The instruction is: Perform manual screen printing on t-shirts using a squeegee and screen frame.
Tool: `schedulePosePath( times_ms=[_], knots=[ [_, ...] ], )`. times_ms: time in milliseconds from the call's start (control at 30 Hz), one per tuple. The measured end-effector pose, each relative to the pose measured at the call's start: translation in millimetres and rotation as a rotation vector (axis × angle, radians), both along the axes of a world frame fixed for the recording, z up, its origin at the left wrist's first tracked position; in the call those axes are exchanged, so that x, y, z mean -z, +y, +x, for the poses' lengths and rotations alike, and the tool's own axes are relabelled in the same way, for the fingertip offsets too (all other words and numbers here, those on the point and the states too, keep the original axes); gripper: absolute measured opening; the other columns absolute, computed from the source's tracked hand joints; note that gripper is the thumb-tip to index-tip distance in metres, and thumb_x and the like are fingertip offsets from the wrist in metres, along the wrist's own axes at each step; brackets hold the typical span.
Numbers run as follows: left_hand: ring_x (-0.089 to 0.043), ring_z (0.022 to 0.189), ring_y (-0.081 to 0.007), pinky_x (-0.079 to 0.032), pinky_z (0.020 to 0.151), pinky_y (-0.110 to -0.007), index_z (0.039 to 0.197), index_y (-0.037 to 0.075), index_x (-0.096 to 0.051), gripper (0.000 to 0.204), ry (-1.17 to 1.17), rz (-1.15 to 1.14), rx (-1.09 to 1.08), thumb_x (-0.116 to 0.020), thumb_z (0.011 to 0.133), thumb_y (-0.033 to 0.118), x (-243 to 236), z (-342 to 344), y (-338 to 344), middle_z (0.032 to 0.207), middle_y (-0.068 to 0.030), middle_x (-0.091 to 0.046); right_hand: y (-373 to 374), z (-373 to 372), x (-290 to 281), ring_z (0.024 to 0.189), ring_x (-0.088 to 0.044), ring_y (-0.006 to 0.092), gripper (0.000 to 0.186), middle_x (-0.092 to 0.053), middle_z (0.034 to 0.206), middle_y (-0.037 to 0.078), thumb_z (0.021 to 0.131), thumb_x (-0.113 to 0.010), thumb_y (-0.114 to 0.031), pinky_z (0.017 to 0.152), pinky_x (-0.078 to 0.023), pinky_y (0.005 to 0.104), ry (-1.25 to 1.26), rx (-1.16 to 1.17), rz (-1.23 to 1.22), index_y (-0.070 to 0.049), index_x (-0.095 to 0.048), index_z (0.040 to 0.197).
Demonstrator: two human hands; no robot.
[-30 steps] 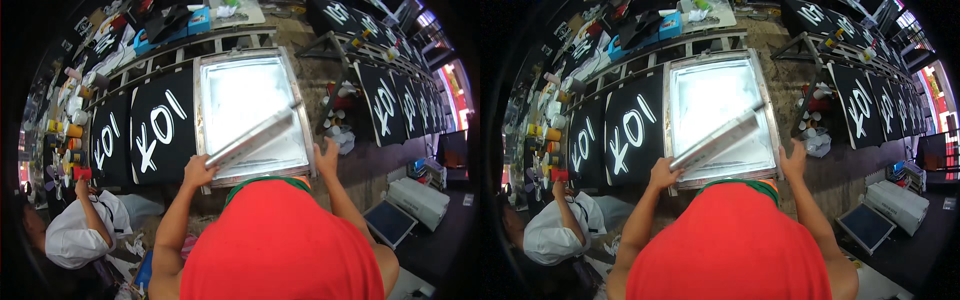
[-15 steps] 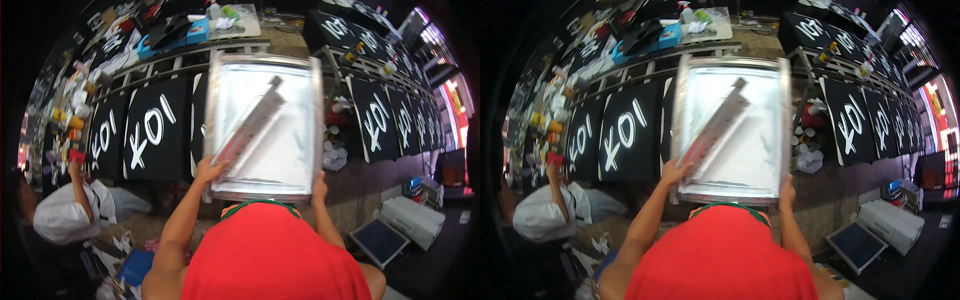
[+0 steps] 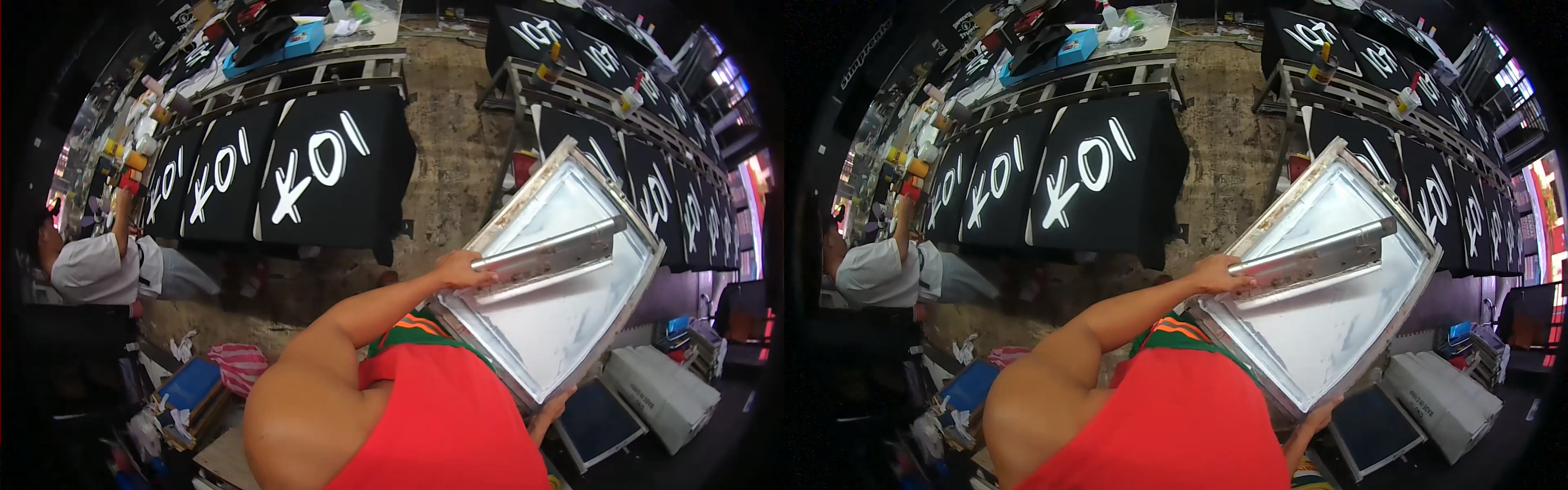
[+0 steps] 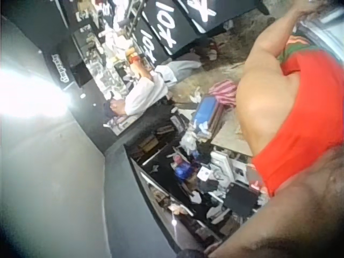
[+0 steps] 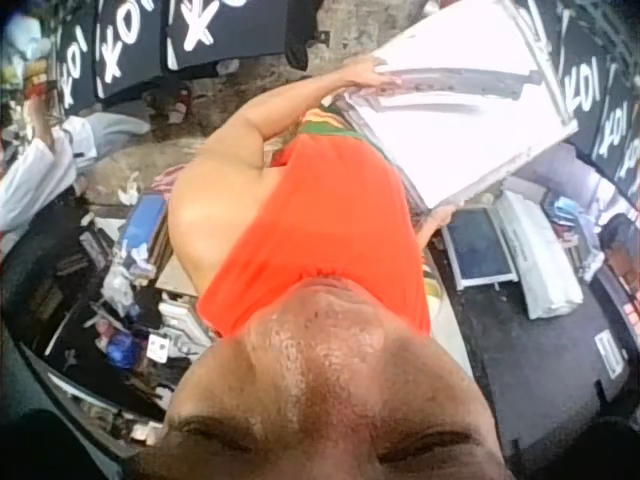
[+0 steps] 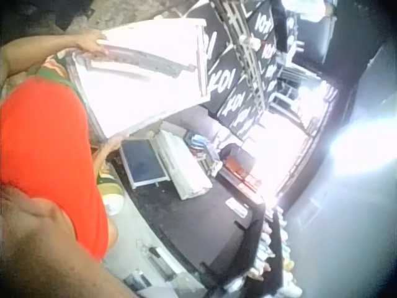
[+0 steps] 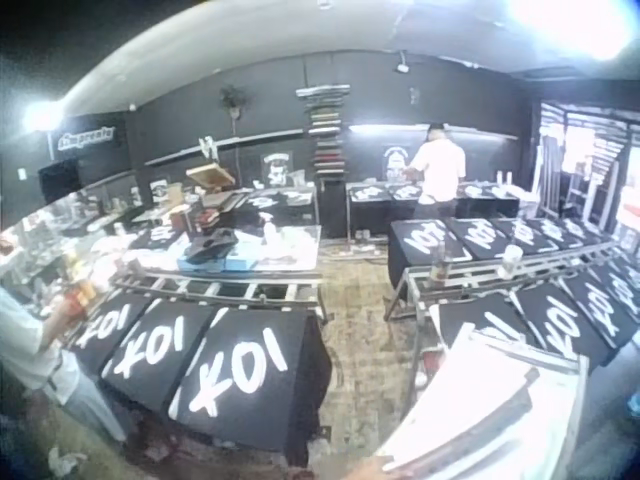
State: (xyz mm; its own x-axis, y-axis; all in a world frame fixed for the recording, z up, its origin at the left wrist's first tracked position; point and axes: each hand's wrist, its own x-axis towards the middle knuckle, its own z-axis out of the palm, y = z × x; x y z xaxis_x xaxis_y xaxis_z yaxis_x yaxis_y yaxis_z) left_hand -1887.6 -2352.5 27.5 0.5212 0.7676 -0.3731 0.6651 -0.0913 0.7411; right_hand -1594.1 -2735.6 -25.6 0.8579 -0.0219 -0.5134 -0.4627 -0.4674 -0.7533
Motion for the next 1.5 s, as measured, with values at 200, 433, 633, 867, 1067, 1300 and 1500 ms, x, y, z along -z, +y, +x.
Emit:
schedulePosePath(
  times_ms=[200, 433, 633, 867, 1067, 1300, 1500],
  knots=[
    [-0.072, 0.106, -0.0351, -0.053, 0.094, -0.046, 0.115, 0.016, -0.077, 0.076, 0.007, 0.009, -0.022, -0.072, 0.07, 0.078, -17.4, 89.0, 5.5, 0.107, -0.0181, -0.076, 13.8, 104.6, -0.3, 0.126, -0.059, 0.031, 0.096, -0.059, 0.143, 0.019, 0.097, -0.051, -0.072, 0.107, -0.046, 0.0388, 0.013, -0.064, 0.175, 0.012, -0.053, 0.142],
    [-0.073, 0.102, -0.0346, -0.054, 0.092, -0.046, 0.117, 0.012, -0.077, 0.078, 0.038, 0.176, -0.231, -0.072, 0.074, 0.076, 9.9, 174.9, 50.9, 0.106, -0.0184, -0.077, 126.4, 241.0, 1.2, 0.129, -0.057, 0.0351, 0.1, -0.059, 0.142, 0.023, 0.096, -0.043, -0.077, 0.11, -0.042, 0.0414, -0.075, -0.216, -0.006, 0.013, -0.056, 0.138],
    [-0.075, 0.087, -0.0248, -0.056, 0.082, -0.04, 0.111, 0.009, -0.078, 0.059, 0.003, -0.002, -0.452, -0.08, 0.079, 0.059, 26.8, 214.3, 76.2, 0.097, -0.0139, -0.078, 240.3, 333.3, -20.1, 0.123, -0.062, 0.0419, 0.093, -0.066, 0.129, 0.03, 0.098, -0.039, -0.076, 0.104, -0.045, 0.0457, -0.195, -0.54, -0.276, 0.009, -0.067, 0.125],
    [-0.063, 0.125, -0.0401, -0.05, 0.103, -0.047, 0.137, 0.001, -0.063, 0.104, 0.113, -0.094, -0.661, -0.071, 0.07, 0.081, 65.4, 268.6, 68.5, 0.132, -0.0288, -0.065, 332.4, 426.7, 5.4, 0.126, -0.059, 0.0468, 0.094, -0.066, 0.124, 0.033, 0.095, -0.034, -0.079, 0.107, -0.044, 0.0492, -0.16, -0.792, -0.355, 0.003, -0.072, 0.119],
    [-0.066, 0.118, -0.0413, -0.051, 0.099, -0.048, 0.129, 0.002, -0.069, 0.096, 0.21, 0.005, -0.794, -0.074, 0.07, 0.078, 55.0, 317.1, 61.7, 0.122, -0.0283, -0.069, 357.2, 475.7, 26.3, 0.125, -0.059, 0.0483, 0.094, -0.065, 0.124, 0.034, 0.095, -0.033, -0.079, 0.106, -0.044, 0.0507, -0.119, -0.94, -0.386, 0.003, -0.073, 0.116],
    [-0.071, 0.1, -0.0405, -0.053, 0.086, -0.049, 0.106, 0.009, -0.077, 0.073, 0.206, 0.07, -0.772, -0.074, 0.072, 0.074, 25.2, 343.9, 81.9, 0.1, -0.0225, -0.075, 362.9, 496.3, 27.7, 0.118, -0.063, 0.0473, 0.085, -0.066, 0.121, 0.035, 0.097, -0.041, -0.073, 0.102, -0.046, 0.0498, -0.091, -0.96, -0.238, 0.004, -0.073, 0.113],
    [-0.071, 0.099, -0.0396, -0.053, 0.086, -0.049, 0.105, 0.009, -0.077, 0.073, 0.207, 0.055, -0.753, -0.074, 0.072, 0.075, 29.8, 341.1, 89.2, 0.101, -0.0219, -0.075, 360.0, 480.7, -0.8, 0.107, -0.064, 0.0406, 0.06, -0.068, 0.106, 0.028, 0.098, -0.059, -0.056, 0.095, -0.049, 0.0458, -0.37, -0.856, -0.019, 0.003, -0.071, 0.104]
  ],
)
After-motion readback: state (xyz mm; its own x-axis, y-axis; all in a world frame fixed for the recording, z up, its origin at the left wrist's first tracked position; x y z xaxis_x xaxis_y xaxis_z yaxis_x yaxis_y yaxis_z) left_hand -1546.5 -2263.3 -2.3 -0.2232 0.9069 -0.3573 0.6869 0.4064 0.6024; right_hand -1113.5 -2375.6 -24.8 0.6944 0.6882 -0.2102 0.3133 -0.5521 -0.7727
